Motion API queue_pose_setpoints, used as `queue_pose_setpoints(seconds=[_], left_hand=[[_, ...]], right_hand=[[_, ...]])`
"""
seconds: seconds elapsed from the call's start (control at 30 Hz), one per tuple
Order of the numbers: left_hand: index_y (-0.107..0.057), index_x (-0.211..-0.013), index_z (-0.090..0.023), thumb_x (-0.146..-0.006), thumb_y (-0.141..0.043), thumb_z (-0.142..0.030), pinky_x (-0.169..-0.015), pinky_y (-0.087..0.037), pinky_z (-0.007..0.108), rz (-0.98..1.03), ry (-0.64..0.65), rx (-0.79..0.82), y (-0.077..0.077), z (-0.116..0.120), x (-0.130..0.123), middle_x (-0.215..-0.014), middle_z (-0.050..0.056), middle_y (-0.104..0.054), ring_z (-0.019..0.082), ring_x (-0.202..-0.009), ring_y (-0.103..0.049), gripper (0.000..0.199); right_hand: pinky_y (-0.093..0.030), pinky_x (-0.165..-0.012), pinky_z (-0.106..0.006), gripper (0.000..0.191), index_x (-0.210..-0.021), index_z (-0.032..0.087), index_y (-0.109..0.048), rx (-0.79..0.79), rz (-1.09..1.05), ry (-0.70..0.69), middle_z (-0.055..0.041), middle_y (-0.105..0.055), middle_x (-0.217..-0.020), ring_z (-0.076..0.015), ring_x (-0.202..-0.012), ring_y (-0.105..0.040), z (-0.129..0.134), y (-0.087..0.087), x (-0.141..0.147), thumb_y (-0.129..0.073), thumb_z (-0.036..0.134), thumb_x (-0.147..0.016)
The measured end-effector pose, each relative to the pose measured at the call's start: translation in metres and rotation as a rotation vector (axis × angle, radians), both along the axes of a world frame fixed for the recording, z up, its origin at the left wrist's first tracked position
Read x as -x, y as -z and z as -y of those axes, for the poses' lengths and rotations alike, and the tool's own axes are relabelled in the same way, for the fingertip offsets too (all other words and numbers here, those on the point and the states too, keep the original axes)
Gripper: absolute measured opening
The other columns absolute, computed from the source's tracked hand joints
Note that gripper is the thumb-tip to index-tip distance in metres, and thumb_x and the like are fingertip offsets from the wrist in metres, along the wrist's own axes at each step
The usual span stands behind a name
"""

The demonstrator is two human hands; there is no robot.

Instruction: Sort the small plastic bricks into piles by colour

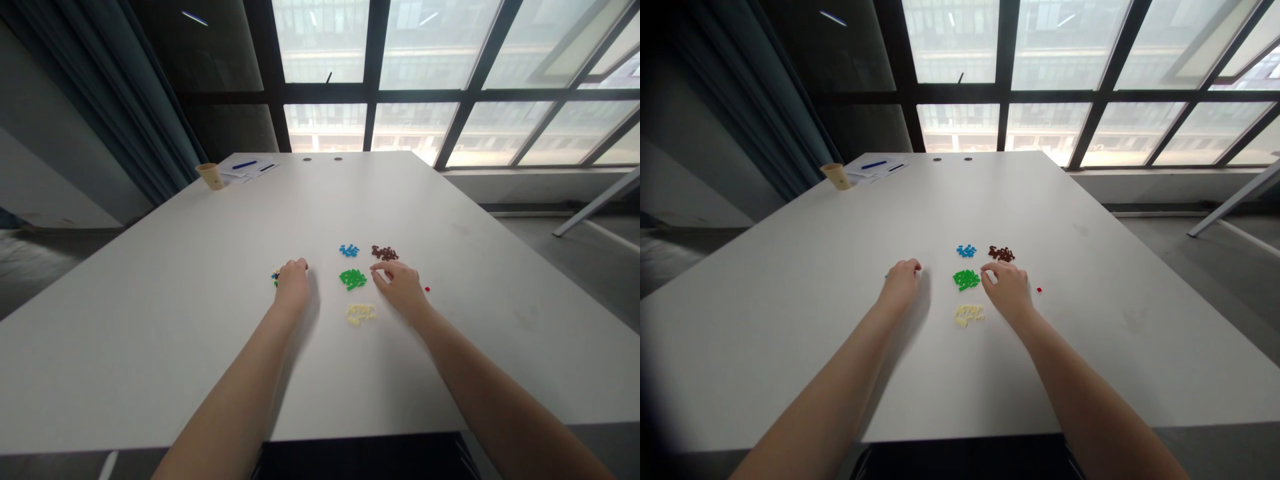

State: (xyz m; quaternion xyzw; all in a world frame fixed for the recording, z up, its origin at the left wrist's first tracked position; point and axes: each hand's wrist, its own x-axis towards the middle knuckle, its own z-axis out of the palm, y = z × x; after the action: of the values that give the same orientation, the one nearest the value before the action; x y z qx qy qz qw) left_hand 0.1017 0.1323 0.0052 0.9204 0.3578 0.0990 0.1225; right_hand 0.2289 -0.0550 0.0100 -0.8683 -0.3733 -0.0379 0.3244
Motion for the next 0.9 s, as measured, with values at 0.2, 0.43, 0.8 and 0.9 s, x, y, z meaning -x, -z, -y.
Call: queue_pose_setpoints(seconds=[0.2,0.43,0.8,0.9], left_hand=[[-0.06,-0.08,-0.016,-0.075,-0.043,-0.011,-0.079,-0.042,0.034,0.288,0.068,0.227,-0.009,0.003,-0.004,-0.085,0.008,-0.06,0.019,-0.079,-0.055,0.019],[-0.057,-0.081,-0.016,-0.06,-0.074,-0.03,-0.067,-0.043,0.023,0.671,0.151,1.406,-0.018,0.045,-0.014,-0.066,-0.003,-0.056,0.008,-0.064,-0.054,0.03],[-0.057,-0.082,-0.016,-0.058,-0.079,-0.023,-0.067,-0.04,0.019,0.696,0.18,1.657,-0.021,0.056,-0.011,-0.063,-0.005,-0.058,0.005,-0.063,-0.054,0.033],[-0.057,-0.082,-0.016,-0.057,-0.079,-0.023,-0.064,-0.039,0.018,0.67,0.181,1.653,-0.021,0.057,-0.012,-0.062,-0.006,-0.057,0.004,-0.061,-0.052,0.034]], right_hand=[[-0.034,-0.066,-0.029,0.019,-0.081,0.023,-0.069,-0.005,-0.018,-0.074,-0.0005,-0.057,-0.064,-0.0149,-0.065,-0.051,-0.001,0.007,-0.008,-0.05,0.026,-0.079],[-0.038,-0.067,-0.027,0.015,-0.089,0.022,-0.068,-0.229,0.094,-0.373,0.001,-0.051,-0.061,-0.0135,-0.063,-0.047,-0.002,-0.004,0.006,-0.057,0.024,-0.079],[-0.039,-0.069,-0.028,0.01,-0.085,0.023,-0.068,-0.405,0.159,-0.43,0.0021,-0.049,-0.061,-0.0126,-0.063,-0.046,-0.002,-0.007,0.011,-0.061,0.022,-0.079],[-0.039,-0.068,-0.028,0.01,-0.085,0.022,-0.069,-0.397,0.167,-0.435,0.0021,-0.049,-0.061,-0.0125,-0.064,-0.046,-0.002,-0.007,0.012,-0.062,0.021,-0.079]])
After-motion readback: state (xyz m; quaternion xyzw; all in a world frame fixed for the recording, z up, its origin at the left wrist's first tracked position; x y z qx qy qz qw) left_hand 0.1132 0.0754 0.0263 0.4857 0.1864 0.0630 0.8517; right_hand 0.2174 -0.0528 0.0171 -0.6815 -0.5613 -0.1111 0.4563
